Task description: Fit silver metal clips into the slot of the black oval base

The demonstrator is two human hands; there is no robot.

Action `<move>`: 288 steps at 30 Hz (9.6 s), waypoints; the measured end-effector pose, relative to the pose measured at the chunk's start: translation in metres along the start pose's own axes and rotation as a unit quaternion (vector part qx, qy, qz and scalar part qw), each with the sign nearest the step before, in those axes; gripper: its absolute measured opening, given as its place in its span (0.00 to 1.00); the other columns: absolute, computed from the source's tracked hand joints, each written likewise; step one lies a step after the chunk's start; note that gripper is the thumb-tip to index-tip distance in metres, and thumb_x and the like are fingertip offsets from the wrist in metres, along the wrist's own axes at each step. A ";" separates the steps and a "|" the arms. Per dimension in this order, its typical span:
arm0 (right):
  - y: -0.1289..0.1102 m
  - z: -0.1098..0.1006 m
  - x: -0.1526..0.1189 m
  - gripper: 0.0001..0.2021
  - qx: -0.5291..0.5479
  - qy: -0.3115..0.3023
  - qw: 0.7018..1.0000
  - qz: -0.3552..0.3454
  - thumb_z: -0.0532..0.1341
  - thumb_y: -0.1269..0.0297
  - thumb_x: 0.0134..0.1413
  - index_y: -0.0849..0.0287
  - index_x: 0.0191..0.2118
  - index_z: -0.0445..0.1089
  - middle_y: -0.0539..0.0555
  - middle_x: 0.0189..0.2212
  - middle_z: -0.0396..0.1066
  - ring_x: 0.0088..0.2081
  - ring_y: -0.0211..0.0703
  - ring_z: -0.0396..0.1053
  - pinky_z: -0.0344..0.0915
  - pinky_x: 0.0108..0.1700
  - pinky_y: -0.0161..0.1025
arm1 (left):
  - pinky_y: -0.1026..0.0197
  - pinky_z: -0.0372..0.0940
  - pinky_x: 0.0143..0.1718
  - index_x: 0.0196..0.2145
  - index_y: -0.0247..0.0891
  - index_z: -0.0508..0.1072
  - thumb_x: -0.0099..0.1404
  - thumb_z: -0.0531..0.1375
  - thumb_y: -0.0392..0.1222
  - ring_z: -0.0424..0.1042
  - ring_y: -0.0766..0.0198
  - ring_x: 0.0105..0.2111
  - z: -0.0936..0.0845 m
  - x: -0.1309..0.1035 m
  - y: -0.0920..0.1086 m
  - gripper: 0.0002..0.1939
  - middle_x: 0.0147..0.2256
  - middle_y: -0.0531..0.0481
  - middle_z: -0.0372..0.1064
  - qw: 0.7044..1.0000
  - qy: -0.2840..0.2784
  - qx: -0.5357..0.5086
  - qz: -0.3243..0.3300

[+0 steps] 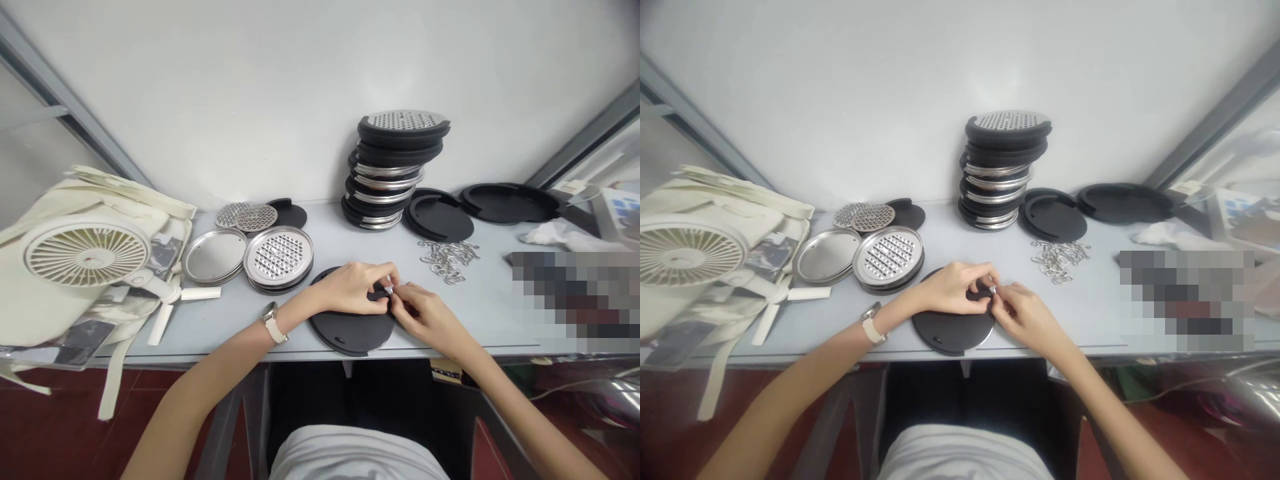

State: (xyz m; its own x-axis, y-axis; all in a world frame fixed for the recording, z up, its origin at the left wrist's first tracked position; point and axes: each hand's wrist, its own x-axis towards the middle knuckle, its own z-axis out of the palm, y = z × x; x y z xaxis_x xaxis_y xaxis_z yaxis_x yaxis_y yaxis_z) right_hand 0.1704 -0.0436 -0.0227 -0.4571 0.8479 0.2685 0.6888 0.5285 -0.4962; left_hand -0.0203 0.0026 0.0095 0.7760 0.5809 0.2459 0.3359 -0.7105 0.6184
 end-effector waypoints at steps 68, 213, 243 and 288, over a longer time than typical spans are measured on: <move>0.009 0.000 0.000 0.17 0.090 -0.018 0.994 0.058 0.47 0.60 0.65 0.57 0.24 0.57 0.48 0.20 0.60 0.23 0.37 0.59 0.57 0.27 0.34 | 0.68 0.64 0.34 0.41 0.39 0.66 0.56 0.59 0.34 0.69 0.70 0.31 0.000 0.001 -0.006 0.14 0.39 0.53 0.71 0.999 0.026 -0.031 -0.004; 0.007 0.001 -0.001 0.14 0.061 -0.020 0.997 0.041 0.51 0.64 0.60 0.56 0.23 0.59 0.49 0.20 0.60 0.24 0.40 0.61 0.58 0.28 0.36 | 0.62 0.64 0.40 0.43 0.40 0.65 0.54 0.60 0.34 0.69 0.65 0.34 0.005 0.003 -0.008 0.17 0.34 0.52 0.68 0.999 0.015 -0.022 0.023; 0.007 0.000 -0.001 0.13 0.086 -0.030 0.994 0.053 0.51 0.64 0.60 0.57 0.23 0.59 0.49 0.21 0.60 0.24 0.39 0.60 0.57 0.27 0.35 | 0.63 0.63 0.40 0.42 0.40 0.65 0.54 0.60 0.33 0.69 0.66 0.34 0.005 0.003 -0.008 0.17 0.34 0.52 0.68 0.999 0.013 -0.028 0.028; 0.009 -0.002 -0.003 0.15 0.127 -0.026 0.989 0.073 0.50 0.64 0.60 0.57 0.21 0.56 0.48 0.20 0.57 0.24 0.37 0.57 0.57 0.27 0.34 | 0.63 0.62 0.41 0.41 0.40 0.67 0.54 0.58 0.31 0.68 0.66 0.34 0.004 0.004 -0.008 0.15 0.32 0.53 0.67 0.999 0.013 -0.031 0.025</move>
State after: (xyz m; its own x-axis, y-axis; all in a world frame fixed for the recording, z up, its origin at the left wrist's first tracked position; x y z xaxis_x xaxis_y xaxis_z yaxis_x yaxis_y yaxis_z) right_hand 0.1793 -0.0407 -0.0261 -0.3958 0.9076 0.1401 0.5896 0.3681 -0.7190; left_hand -0.0180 0.0093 0.0026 0.7765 0.5561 0.2962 0.2625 -0.7129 0.6503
